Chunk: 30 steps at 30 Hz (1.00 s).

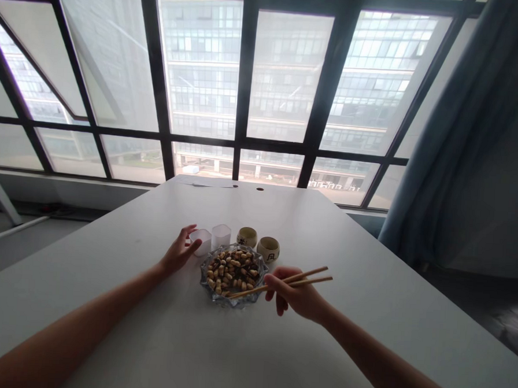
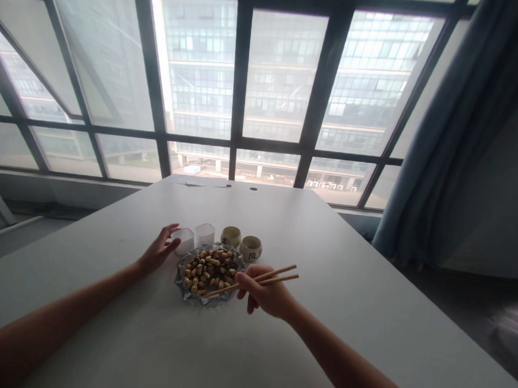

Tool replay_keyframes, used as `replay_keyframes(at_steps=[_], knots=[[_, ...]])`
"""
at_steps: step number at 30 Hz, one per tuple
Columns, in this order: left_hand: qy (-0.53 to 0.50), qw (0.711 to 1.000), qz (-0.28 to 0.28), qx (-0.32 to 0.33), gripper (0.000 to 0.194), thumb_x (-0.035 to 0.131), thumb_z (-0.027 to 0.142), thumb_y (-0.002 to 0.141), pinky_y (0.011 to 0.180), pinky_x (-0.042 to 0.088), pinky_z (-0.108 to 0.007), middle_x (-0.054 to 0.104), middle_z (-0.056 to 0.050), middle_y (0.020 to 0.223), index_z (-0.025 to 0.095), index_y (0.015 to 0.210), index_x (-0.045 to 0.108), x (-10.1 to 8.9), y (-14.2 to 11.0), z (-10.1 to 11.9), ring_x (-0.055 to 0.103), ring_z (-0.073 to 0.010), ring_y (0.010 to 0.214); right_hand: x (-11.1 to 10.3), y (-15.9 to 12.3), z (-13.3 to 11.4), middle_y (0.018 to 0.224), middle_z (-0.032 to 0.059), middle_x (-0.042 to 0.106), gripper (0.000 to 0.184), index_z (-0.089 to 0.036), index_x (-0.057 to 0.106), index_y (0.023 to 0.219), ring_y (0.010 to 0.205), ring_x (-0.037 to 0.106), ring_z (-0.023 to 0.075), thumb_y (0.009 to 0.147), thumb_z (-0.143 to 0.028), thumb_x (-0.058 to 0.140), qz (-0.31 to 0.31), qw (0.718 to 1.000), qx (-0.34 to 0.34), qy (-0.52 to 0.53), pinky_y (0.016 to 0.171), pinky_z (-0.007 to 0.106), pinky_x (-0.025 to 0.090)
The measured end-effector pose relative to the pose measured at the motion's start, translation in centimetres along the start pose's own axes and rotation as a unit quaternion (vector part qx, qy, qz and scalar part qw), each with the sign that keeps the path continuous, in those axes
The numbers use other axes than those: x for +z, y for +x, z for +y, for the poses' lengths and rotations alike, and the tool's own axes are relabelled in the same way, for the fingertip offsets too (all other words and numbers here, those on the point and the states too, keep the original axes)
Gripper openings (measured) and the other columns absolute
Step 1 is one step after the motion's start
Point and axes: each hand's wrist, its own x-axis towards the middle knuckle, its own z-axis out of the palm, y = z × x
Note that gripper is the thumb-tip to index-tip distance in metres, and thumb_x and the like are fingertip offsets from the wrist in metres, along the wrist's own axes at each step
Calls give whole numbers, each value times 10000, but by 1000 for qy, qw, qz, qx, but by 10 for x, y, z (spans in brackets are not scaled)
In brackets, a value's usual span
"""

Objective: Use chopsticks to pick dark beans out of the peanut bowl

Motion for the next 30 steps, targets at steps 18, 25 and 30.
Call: replay_keyframes(at_steps=[18, 25, 30], knots=[[2, 999, 7, -32, 817, 590, 713, 751, 930, 502, -467, 562, -192, 1324, 172, 1340, 422, -10, -12, -7, 584, -295, 1160, -4, 20, 49, 477, 54, 610, 617, -149, 656, 662, 353, 522, 133, 742, -760, 645, 226, 965, -47, 121, 346, 232, 419], [29, 999, -32, -9, 873, 631, 697, 728, 901, 515, -430, 607, -164, 1215, 154, 1379, 425, -5, -3, -8, 594, -297, 1120, 3, 21, 49, 483, 42, 604, 547, -147, 644, 624, 382, 513, 126, 645, -678, 774, 280, 950, 11, 135, 361, 216, 397], [16, 999, -40, -13, 889, 663, 681, 707, 890, 515, -430, 609, -162, 1193, 150, 1381, 428, -8, -2, -5, 602, -294, 1084, 17, 10, 40, 513, 38, 616, 503, -151, 647, 637, 427, 533, 132, 646, -627, 808, 278, 955, 27, 102, 403, 225, 413]])
